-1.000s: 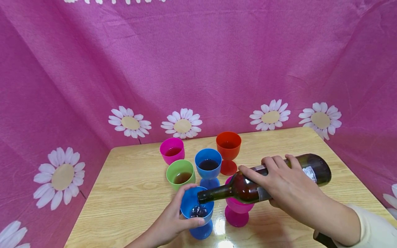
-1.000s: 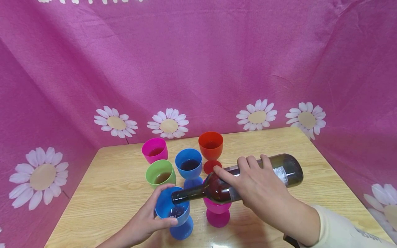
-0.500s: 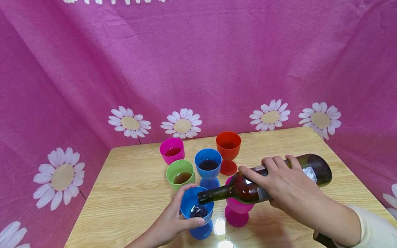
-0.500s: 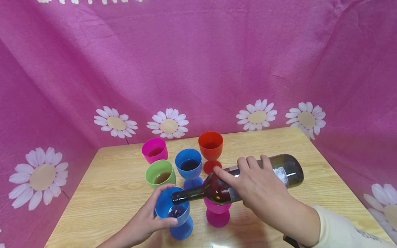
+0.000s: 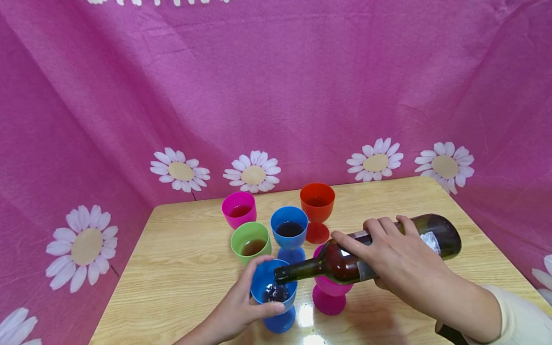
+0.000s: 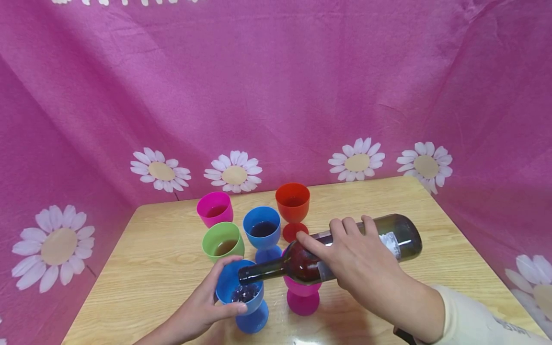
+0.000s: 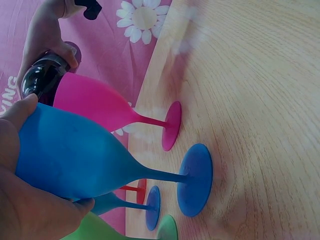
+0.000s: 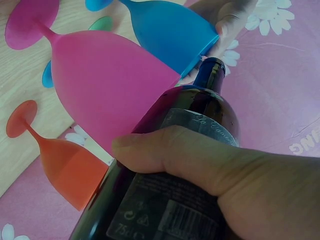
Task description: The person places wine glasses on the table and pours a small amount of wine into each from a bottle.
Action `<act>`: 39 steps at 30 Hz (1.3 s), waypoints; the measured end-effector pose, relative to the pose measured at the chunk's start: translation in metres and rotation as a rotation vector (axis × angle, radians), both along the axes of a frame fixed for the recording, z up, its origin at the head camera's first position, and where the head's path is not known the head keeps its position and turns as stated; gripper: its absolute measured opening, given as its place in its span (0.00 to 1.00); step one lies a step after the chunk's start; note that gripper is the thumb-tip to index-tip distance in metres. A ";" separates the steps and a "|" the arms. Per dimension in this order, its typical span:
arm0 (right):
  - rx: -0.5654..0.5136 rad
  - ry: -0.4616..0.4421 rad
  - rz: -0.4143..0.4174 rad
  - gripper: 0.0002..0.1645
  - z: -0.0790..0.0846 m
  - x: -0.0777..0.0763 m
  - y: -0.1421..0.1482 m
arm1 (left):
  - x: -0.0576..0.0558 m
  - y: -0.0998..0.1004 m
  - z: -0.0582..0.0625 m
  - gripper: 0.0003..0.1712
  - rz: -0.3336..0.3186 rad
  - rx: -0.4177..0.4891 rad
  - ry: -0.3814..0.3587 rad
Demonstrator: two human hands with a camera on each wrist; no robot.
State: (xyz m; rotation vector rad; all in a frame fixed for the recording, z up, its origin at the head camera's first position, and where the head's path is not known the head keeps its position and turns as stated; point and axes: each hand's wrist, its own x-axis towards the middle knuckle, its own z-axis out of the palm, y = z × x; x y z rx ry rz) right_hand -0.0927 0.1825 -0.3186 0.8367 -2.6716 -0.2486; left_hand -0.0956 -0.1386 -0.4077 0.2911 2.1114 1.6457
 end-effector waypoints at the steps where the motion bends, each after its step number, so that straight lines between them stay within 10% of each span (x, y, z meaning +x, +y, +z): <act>1: 0.001 -0.001 -0.001 0.66 0.000 0.000 0.000 | 0.000 0.000 0.000 0.46 0.001 0.001 0.000; 39: 0.001 0.010 0.004 0.64 0.000 -0.001 -0.002 | 0.000 0.000 -0.001 0.48 0.005 -0.003 0.005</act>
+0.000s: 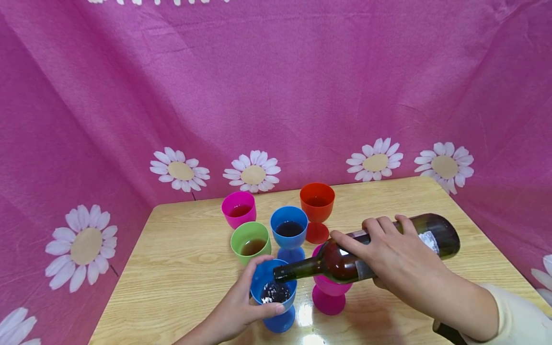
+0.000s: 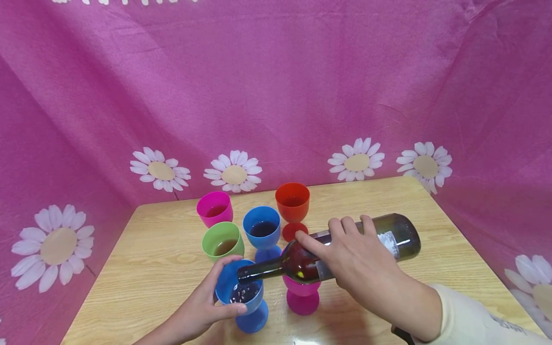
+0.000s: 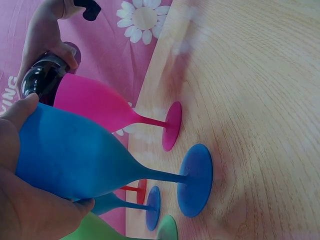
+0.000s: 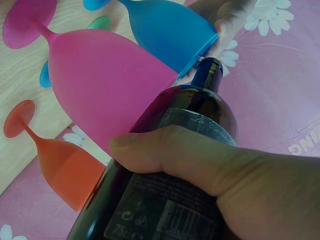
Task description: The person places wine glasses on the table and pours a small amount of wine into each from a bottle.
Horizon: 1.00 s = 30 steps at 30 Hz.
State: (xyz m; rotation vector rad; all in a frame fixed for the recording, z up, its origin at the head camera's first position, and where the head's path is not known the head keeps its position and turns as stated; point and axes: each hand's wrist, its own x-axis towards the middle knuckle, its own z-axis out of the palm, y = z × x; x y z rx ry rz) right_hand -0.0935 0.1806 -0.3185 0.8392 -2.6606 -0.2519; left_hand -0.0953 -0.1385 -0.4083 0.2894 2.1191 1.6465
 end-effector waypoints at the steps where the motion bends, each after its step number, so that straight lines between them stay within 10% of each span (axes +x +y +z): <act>1: 0.000 0.001 0.001 0.64 0.000 0.000 0.000 | 0.000 0.000 0.000 0.48 0.002 0.000 -0.004; 30: 0.007 -0.006 -0.008 0.63 0.001 0.000 -0.001 | 0.001 0.000 -0.001 0.48 -0.005 0.017 0.017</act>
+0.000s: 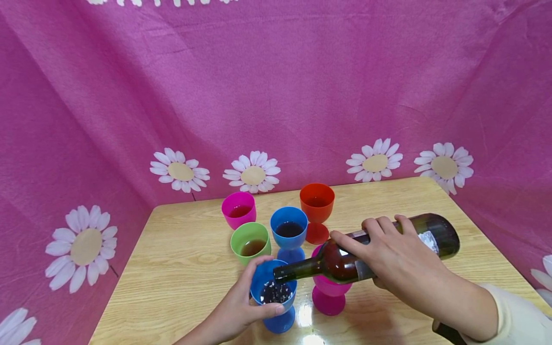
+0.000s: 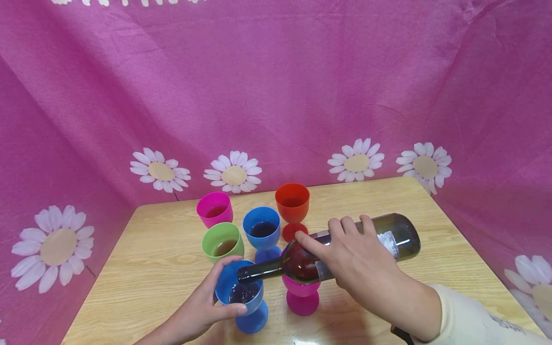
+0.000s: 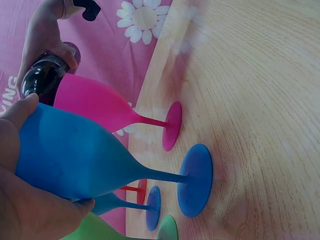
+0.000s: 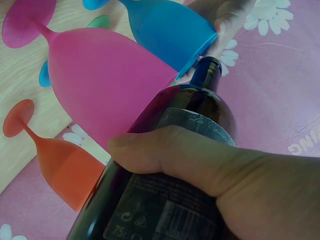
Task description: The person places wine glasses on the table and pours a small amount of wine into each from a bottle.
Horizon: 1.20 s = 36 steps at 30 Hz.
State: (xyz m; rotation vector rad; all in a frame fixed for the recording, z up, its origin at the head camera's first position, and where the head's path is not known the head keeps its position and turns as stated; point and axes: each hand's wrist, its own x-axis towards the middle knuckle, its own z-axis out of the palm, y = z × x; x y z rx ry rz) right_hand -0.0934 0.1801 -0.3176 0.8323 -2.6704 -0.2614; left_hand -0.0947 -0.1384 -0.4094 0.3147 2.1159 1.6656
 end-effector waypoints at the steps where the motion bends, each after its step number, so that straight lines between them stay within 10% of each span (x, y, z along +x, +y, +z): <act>1: -0.001 -0.002 -0.002 0.63 0.000 0.000 0.000 | 0.000 0.000 0.000 0.49 0.000 0.000 0.000; 36: -0.105 -0.093 -0.034 0.65 -0.004 -0.001 0.002 | 0.000 0.000 0.000 0.46 -0.011 0.001 0.023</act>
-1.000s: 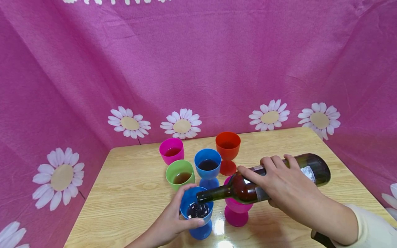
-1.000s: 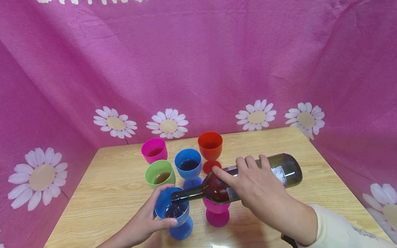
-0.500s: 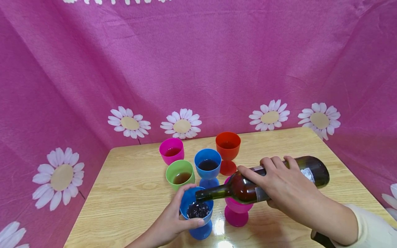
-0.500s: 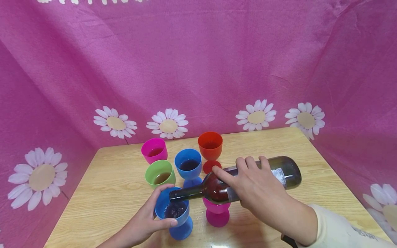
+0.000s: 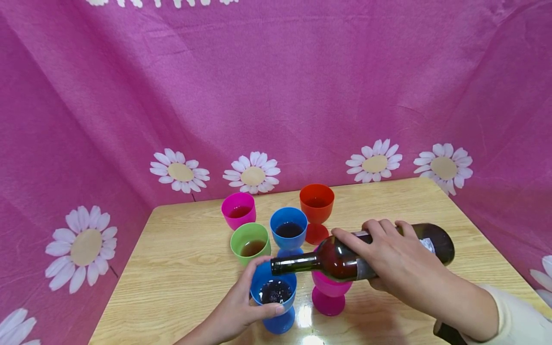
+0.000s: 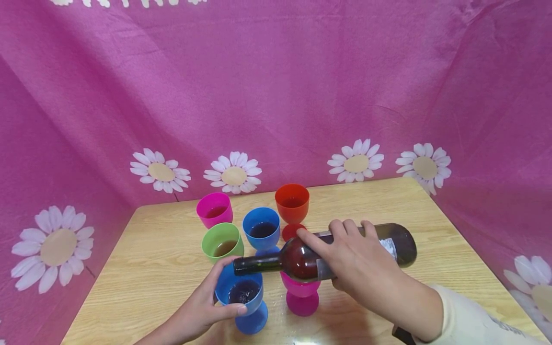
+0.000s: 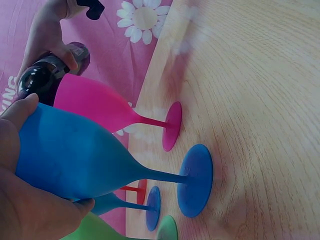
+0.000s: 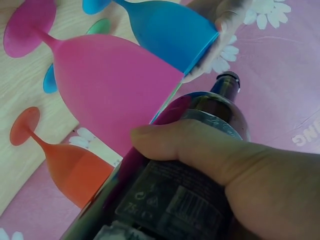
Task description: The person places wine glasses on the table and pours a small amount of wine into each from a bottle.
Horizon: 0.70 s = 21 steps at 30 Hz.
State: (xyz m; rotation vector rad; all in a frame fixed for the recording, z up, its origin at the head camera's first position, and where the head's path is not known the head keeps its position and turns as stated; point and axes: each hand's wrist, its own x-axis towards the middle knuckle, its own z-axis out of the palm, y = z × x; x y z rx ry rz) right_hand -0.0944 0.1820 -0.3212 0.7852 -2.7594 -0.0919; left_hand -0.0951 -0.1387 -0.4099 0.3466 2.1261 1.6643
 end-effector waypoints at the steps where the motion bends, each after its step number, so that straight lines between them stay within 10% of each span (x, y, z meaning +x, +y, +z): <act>1: -0.011 -0.001 -0.001 0.64 0.000 0.000 0.000 | 0.000 0.000 0.000 0.46 0.000 -0.003 0.000; 21: -0.261 0.000 0.016 0.62 -0.016 -0.005 0.015 | -0.001 0.000 0.000 0.49 0.031 -0.044 -0.041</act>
